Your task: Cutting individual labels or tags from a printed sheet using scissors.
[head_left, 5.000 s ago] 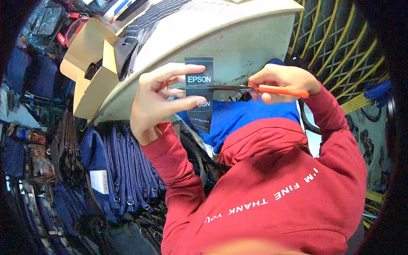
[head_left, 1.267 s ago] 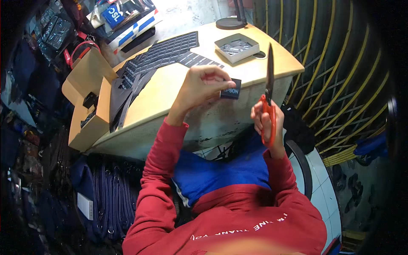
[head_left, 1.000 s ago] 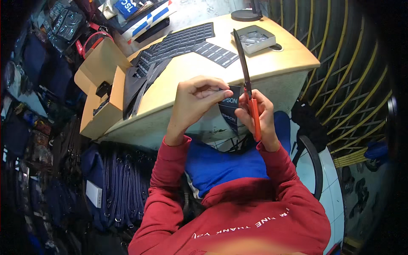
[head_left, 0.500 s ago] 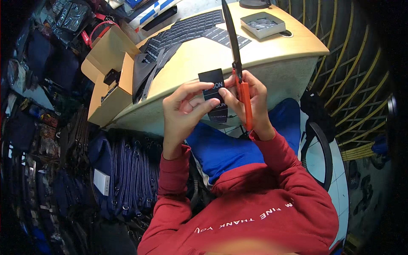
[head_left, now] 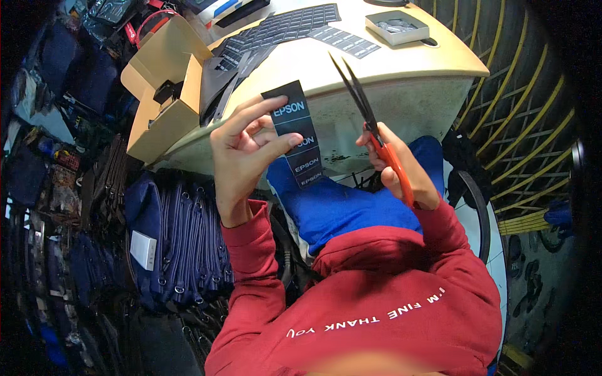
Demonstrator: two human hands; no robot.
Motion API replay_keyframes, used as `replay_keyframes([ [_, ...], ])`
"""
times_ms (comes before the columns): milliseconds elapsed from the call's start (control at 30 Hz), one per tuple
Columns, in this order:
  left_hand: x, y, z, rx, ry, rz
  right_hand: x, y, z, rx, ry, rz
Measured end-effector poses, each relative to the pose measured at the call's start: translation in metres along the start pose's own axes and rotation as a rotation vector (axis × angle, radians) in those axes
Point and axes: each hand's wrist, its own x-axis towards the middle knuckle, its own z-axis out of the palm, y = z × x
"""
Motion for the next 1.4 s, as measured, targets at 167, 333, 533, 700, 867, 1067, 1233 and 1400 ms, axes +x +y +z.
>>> replay_keyframes([
  [167, -0.010, 0.010, -0.008, 0.037, -0.053, -0.005, -0.013, -0.017, -0.014, -0.126, -0.228, 0.127],
  [333, -0.014, 0.011, -0.016, 0.095, -0.184, -0.002, -0.018, -0.038, -0.037, -0.237, -0.472, 0.303],
  [533, -0.014, 0.015, -0.013, 0.086, -0.385, -0.100, -0.008, -0.051, -0.041, -0.296, -0.585, 0.265],
  [700, -0.013, 0.015, -0.011, 0.084, -0.435, -0.112, -0.003, -0.050, -0.040, -0.326, -0.622, 0.231],
  [867, -0.014, 0.017, -0.010, 0.085, -0.435, -0.132, 0.000, -0.048, -0.038, -0.306, -0.641, 0.195],
  [1067, -0.013, 0.015, -0.010, 0.081, -0.448, -0.157, 0.004, -0.047, -0.039, -0.316, -0.656, 0.196],
  [1233, -0.013, 0.016, -0.009, 0.068, -0.443, -0.162, 0.006, -0.046, -0.037, -0.284, -0.656, 0.170],
  [1400, -0.013, 0.016, -0.010, 0.122, -0.453, -0.138, 0.006, -0.050, -0.035, -0.274, -0.655, 0.161],
])
